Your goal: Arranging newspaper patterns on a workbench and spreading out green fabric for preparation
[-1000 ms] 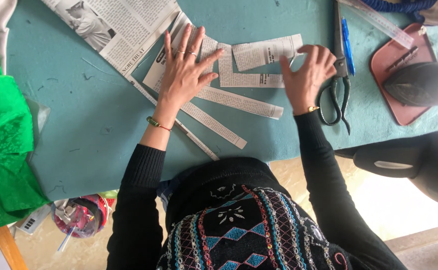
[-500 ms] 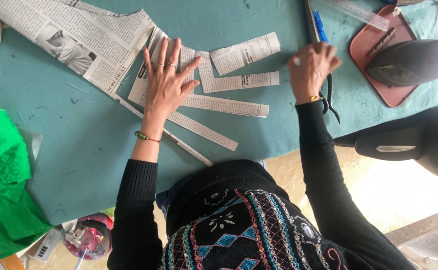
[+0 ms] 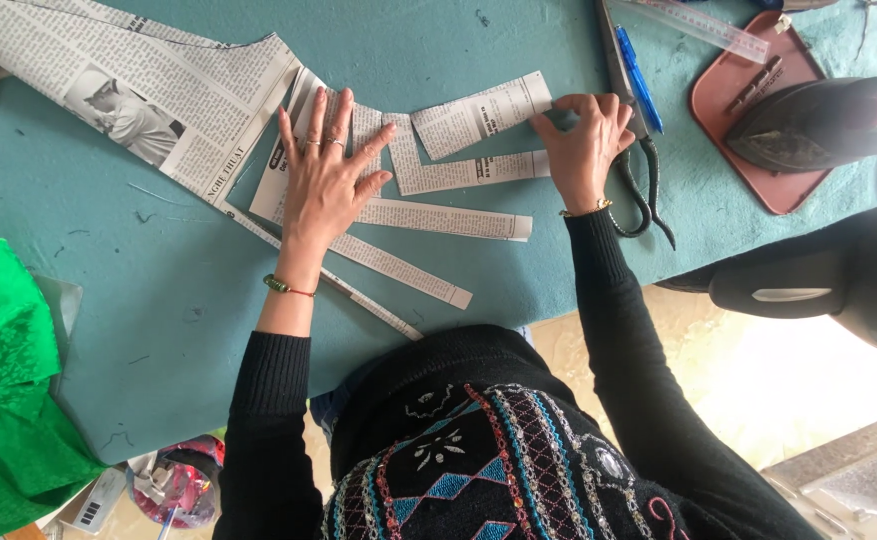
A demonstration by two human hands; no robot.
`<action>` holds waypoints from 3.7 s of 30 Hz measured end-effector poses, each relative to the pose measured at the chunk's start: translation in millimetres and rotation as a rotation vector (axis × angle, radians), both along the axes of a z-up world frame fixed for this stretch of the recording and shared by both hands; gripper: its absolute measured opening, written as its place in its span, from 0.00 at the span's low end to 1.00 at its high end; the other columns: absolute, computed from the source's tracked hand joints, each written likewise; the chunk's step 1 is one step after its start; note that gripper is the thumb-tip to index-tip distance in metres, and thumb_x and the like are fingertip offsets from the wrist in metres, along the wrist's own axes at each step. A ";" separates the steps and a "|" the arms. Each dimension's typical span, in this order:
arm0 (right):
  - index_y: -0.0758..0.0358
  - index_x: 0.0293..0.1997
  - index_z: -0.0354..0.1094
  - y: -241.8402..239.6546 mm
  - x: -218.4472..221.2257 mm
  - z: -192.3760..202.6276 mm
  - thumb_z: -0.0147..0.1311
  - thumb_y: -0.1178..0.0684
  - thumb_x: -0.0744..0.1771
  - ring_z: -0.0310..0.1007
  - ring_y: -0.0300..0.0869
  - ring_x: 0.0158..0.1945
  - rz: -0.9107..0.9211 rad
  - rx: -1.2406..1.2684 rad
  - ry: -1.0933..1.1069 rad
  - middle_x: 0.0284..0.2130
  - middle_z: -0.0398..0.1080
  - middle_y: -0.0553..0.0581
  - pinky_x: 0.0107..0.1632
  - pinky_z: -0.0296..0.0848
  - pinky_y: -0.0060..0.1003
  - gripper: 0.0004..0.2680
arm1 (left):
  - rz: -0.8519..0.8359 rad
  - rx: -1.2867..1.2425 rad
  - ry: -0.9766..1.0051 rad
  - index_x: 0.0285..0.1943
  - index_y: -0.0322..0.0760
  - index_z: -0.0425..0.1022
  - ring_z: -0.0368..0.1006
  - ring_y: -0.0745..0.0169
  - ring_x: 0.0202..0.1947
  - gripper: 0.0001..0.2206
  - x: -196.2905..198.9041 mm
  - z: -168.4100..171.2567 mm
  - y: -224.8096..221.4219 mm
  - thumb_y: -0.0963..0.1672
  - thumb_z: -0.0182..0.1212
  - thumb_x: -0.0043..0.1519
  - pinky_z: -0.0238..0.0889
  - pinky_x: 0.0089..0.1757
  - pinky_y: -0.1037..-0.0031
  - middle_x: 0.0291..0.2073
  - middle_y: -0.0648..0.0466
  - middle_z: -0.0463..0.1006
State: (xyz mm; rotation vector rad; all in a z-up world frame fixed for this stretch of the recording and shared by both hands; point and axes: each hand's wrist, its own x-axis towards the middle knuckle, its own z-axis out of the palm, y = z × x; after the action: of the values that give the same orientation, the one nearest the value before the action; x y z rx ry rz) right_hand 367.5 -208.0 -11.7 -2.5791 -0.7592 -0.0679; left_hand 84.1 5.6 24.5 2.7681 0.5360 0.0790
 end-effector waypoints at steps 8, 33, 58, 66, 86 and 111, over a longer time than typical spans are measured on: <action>0.43 0.35 0.78 7.1 6.1 -3.3 0.68 0.41 0.62 0.61 0.48 0.50 -0.016 0.005 0.074 0.39 0.67 0.48 0.51 0.54 0.51 0.06 | 0.015 -0.011 0.055 0.81 0.72 0.46 0.26 0.38 0.78 0.27 0.3 -1.4 0.8 0.61 0.37 0.72 0.19 0.68 0.30 0.80 0.47 0.33; 0.45 0.36 0.77 24.9 18.2 -1.8 0.64 0.44 0.64 0.59 0.49 0.52 -0.024 -0.057 0.055 0.37 0.65 0.48 0.51 0.56 0.56 0.04 | 0.013 0.006 0.081 0.81 0.73 0.42 0.26 0.40 0.79 0.27 -0.3 -2.8 1.3 0.61 0.36 0.72 0.19 0.68 0.31 0.80 0.48 0.33; 0.43 0.32 0.79 9.5 39.8 -12.9 0.57 0.46 0.61 0.59 0.51 0.50 0.036 -0.119 0.080 0.33 0.71 0.45 0.48 0.53 0.51 0.04 | 0.025 -0.010 0.127 0.81 0.75 0.40 0.25 0.41 0.79 0.27 1.4 -4.6 2.5 0.61 0.37 0.73 0.18 0.69 0.32 0.80 0.49 0.30; 0.52 0.49 0.66 -21.2 -6.6 26.1 0.53 0.57 0.67 0.60 0.47 0.42 0.224 0.127 -0.027 0.39 0.62 0.51 0.45 0.54 0.46 0.07 | 0.003 -0.005 0.024 0.83 0.66 0.48 0.28 0.37 0.78 0.27 -1.5 -3.3 0.5 0.60 0.36 0.73 0.20 0.68 0.30 0.79 0.47 0.35; 0.59 0.55 0.71 -116.4 -86.6 23.1 0.55 0.60 0.70 0.62 0.57 0.47 0.569 0.189 0.168 0.43 0.60 0.61 0.56 0.61 0.47 0.08 | -0.283 0.089 -0.301 0.77 0.48 0.62 0.38 0.48 0.78 0.28 27.8 -71.6 -132.7 0.54 0.59 0.69 0.27 0.67 0.33 0.75 0.49 0.61; 0.59 0.51 0.71 -130.9 -126.3 20.4 0.60 0.54 0.69 0.59 0.53 0.53 0.365 0.214 0.217 0.45 0.59 0.59 0.58 0.60 0.48 0.07 | -0.154 -0.260 -0.577 0.57 0.48 0.78 0.71 0.62 0.62 0.18 51.0 -104.1 -140.5 0.46 0.75 0.58 0.45 0.68 0.59 0.53 0.60 0.80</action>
State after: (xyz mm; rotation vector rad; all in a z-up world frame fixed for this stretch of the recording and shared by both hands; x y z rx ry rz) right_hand 241.2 -338.9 8.7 -2.1682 -1.0605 0.2276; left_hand 135.1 -135.0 -79.6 2.3633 0.1640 0.6915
